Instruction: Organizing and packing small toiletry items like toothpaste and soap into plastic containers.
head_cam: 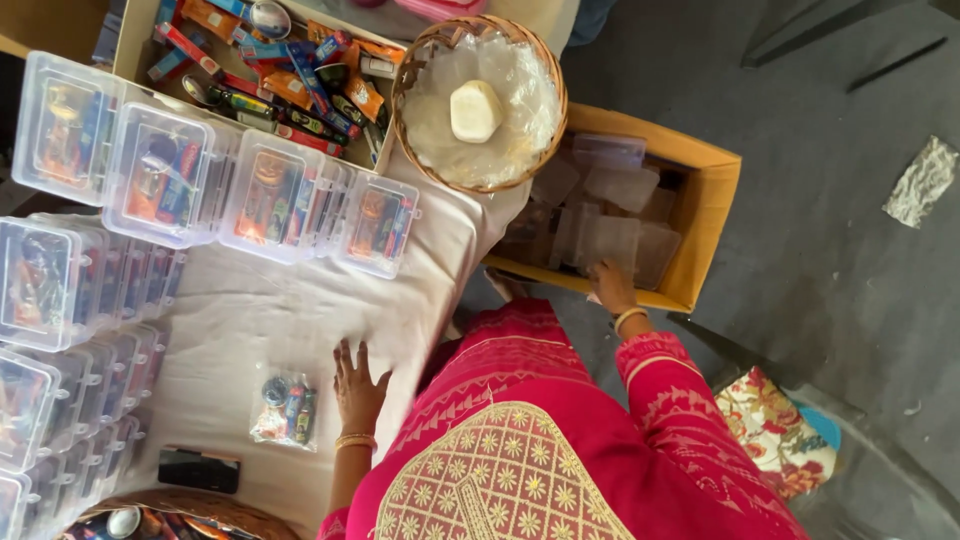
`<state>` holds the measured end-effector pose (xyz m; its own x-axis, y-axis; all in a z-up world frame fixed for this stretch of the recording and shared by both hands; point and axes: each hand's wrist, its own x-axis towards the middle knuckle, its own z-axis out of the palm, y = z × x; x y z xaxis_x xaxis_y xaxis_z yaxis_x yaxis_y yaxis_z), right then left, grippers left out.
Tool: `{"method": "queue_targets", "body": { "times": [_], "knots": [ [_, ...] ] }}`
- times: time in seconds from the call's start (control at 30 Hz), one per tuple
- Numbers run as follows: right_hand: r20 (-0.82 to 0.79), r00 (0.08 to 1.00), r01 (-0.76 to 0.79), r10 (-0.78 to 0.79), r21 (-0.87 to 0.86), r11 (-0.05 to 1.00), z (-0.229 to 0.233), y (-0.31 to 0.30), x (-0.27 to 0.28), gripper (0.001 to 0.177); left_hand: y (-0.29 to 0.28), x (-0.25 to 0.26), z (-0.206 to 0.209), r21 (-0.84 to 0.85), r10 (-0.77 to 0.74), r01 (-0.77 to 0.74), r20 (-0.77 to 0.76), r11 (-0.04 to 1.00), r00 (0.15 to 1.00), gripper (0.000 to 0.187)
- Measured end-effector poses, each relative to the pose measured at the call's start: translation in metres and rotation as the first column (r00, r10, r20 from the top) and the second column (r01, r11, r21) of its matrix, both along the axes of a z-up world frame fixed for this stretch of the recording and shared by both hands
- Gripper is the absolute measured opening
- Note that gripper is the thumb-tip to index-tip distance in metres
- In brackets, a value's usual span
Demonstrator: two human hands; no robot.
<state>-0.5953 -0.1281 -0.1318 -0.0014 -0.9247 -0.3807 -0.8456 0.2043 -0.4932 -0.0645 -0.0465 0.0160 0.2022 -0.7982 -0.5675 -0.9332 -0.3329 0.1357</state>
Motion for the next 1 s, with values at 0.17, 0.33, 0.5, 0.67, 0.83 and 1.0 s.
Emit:
{"method": "queue_targets", "body": {
  "times": [0.17,0.33,0.5,0.67,0.83,1.0],
  "knots": [
    [-0.124,0.911,-0.351,0.394,0.272,0.896,-0.074,-0.047,-0.004,0.025,-0.003,-0.008,-0.006,-0.018,0.070,-0.070,0.001,0.997,0.998,0.085],
    [-0.031,0.814,-0.559,0.580,0.226,0.798,-0.054,-0.094,0.033,0.060,-0.011,-0.016,0.002,0.004,0.173,-0.173,0.014,0.985,0.985,0.082],
    [-0.039,0.587,-0.595,0.809,0.657,0.463,-0.095,-0.114,0.061,0.063,-0.021,-0.019,0.010,0.041,0.243,-0.243,0.010,0.969,0.970,0.079],
    [-0.130,0.808,-0.370,0.574,0.647,0.667,-0.273,-0.051,0.026,0.038,-0.023,-0.019,0.012,0.014,0.268,-0.268,-0.014,0.963,0.963,0.078],
    [-0.172,0.834,-0.319,0.525,0.626,0.711,-0.293,-0.028,0.014,0.039,-0.026,-0.019,0.013,0.031,0.297,-0.297,-0.008,0.954,0.955,0.077],
    [-0.179,0.754,-0.308,0.633,0.754,0.580,-0.261,-0.045,0.017,0.039,-0.026,-0.020,0.012,0.014,0.308,-0.308,-0.012,0.951,0.951,0.076]
  ]
}}
